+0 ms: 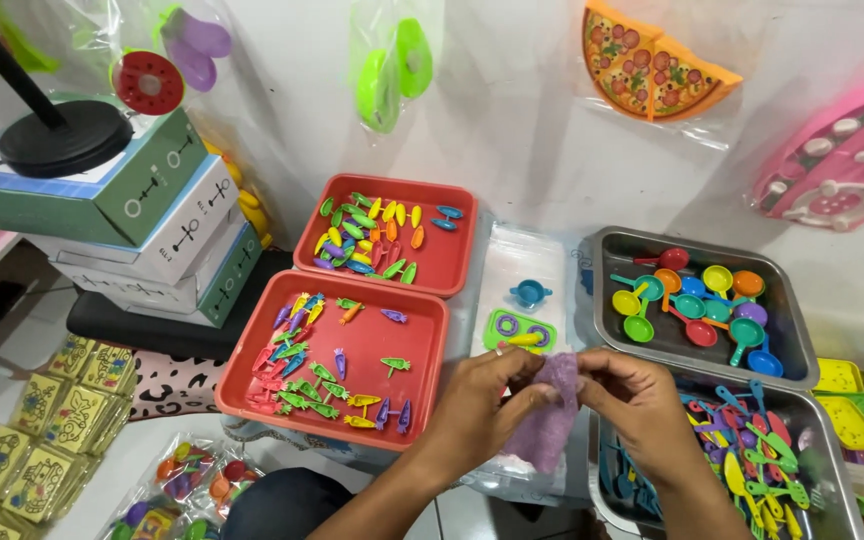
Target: Sorting and bagging small colorful plastic toy clips from trays into plastic bags.
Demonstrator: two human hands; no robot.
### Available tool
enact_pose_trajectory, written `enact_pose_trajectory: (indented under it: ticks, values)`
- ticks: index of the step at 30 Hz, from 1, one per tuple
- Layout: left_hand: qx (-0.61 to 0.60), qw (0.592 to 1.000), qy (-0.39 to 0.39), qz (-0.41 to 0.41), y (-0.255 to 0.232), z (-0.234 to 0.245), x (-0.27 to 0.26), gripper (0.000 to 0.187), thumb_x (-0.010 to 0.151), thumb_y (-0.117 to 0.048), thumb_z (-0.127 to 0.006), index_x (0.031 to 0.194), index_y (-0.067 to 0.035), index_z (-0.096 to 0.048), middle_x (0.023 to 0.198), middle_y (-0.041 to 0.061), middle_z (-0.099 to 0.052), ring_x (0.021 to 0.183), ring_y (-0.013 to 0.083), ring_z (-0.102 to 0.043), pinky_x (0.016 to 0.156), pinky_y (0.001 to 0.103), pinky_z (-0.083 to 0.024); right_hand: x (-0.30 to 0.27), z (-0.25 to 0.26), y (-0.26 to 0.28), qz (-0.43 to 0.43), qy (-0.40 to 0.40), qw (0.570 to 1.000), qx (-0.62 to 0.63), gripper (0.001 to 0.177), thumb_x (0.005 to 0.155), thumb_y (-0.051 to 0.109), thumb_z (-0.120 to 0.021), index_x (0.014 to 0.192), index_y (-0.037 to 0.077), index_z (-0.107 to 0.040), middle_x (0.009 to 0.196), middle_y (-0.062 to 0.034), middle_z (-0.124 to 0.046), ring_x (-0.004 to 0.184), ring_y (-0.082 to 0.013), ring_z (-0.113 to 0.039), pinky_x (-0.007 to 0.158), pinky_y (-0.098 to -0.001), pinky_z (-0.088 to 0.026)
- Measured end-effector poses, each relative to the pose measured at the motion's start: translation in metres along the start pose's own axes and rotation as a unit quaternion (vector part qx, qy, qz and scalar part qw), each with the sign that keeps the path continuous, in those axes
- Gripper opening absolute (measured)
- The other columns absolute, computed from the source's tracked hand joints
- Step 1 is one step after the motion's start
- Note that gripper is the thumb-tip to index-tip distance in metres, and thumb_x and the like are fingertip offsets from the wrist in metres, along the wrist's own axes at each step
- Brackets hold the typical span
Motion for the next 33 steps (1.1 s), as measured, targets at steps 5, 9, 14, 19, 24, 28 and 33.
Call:
enact_pose_trajectory:
  ticks: [5, 9, 14, 19, 24, 28, 33]
  values:
    - [-0.079, 0.996, 0.031, 0.019, -0.001, -0.002, -0.003, 0.012, 0.089, -0.010, -0.071, 0.090, 0.001, -0.065, 0.082, 0.007, -0.067, 0.069, 0.0155, -0.055, 0.062, 0.029, -0.047, 0.002, 0.004, -0.009, -0.020, 0.021, 0.999, 0.042, 0.021, 0.085, -0.010, -0.071, 0.105, -0.009, -0.077, 0.095, -0.0148, -0.075, 0.082, -0.0186, -0.065, 0.078, -0.0320, -0.052]
    - [-0.091, 0.994, 0.050, 0.031, 0.000, -0.003, -0.004, 0.015, 0.091, -0.013, -0.070, 0.086, -0.002, -0.062, 0.079, 0.006, -0.062, 0.069, 0.0152, -0.050, 0.063, 0.030, -0.045, 0.003, 0.008, -0.012, -0.029, 0.051, 0.997, 0.053, 0.021, 0.085, -0.014, -0.067, 0.103, -0.010, -0.077, 0.093, -0.0148, -0.073, 0.081, -0.0181, -0.063, 0.077, -0.0321, -0.051]
    - [-0.146, 0.989, 0.013, 0.025, 0.006, -0.009, -0.004, 0.008, 0.090, -0.006, -0.070, 0.093, 0.000, -0.067, 0.084, 0.007, -0.065, 0.072, 0.0139, -0.055, 0.068, 0.028, -0.050, 0.002, 0.006, -0.005, -0.005, 0.021, 1.000, 0.020, 0.019, 0.086, -0.010, -0.070, 0.103, -0.007, -0.076, 0.091, -0.0117, -0.074, 0.080, -0.0162, -0.064, 0.076, -0.0296, -0.052]
    - [-0.127, 0.986, -0.053, 0.089, 0.032, -0.007, 0.002, 0.005, 0.096, -0.005, -0.067, 0.100, -0.005, -0.069, 0.073, 0.002, -0.062, 0.058, 0.0090, -0.050, 0.052, 0.024, -0.042, 0.006, -0.003, 0.014, 0.066, -0.024, 0.997, 0.042, 0.016, 0.092, -0.002, -0.065, 0.106, -0.006, -0.072, 0.092, -0.0167, -0.075, 0.081, -0.0211, -0.068, 0.077, -0.0356, -0.059]
    - [-0.477, 0.831, -0.208, 0.195, 0.056, 0.026, 0.007, 0.033, 0.106, -0.027, -0.041, 0.084, -0.011, -0.059, 0.079, 0.004, -0.059, 0.070, 0.0129, -0.047, 0.064, 0.032, -0.039, 0.007, 0.005, 0.032, 0.071, -0.163, 0.978, -0.105, 0.016, 0.094, -0.004, -0.065, 0.109, -0.006, -0.071, 0.087, -0.0124, -0.070, 0.074, -0.0156, -0.064, 0.070, -0.0254, -0.054]
    - [-0.522, 0.767, -0.285, 0.242, 0.045, 0.053, 0.012, 0.078, 0.093, -0.077, -0.040, 0.115, -0.009, -0.071, 0.096, 0.013, -0.074, 0.082, 0.0254, -0.072, 0.075, 0.038, -0.060, 0.010, -0.003, 0.025, 0.049, -0.136, 0.970, -0.194, 0.014, 0.088, 0.002, -0.076, 0.101, 0.001, -0.080, 0.070, -0.0110, -0.073, 0.064, -0.0151, -0.063, 0.063, -0.0307, -0.055]
    - [-0.411, 0.836, -0.306, 0.197, 0.059, 0.071, 0.009, 0.015, 0.098, -0.020, -0.068, 0.106, -0.007, -0.068, 0.094, 0.013, -0.077, 0.082, 0.0238, -0.076, 0.073, 0.042, -0.064, 0.014, -0.017, 0.007, -0.049, -0.052, 0.957, -0.280, 0.019, 0.077, 0.003, -0.082, 0.096, 0.003, -0.086, 0.065, -0.0155, -0.079, 0.057, -0.0194, -0.067, 0.057, -0.0309, -0.053]
Point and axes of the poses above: each hand's wrist, its own x-axis towards the middle knuckle, its own z-axis out of the back of the hand, y = z × x, the point moved 3 cm from there along x, towards the middle knuckle
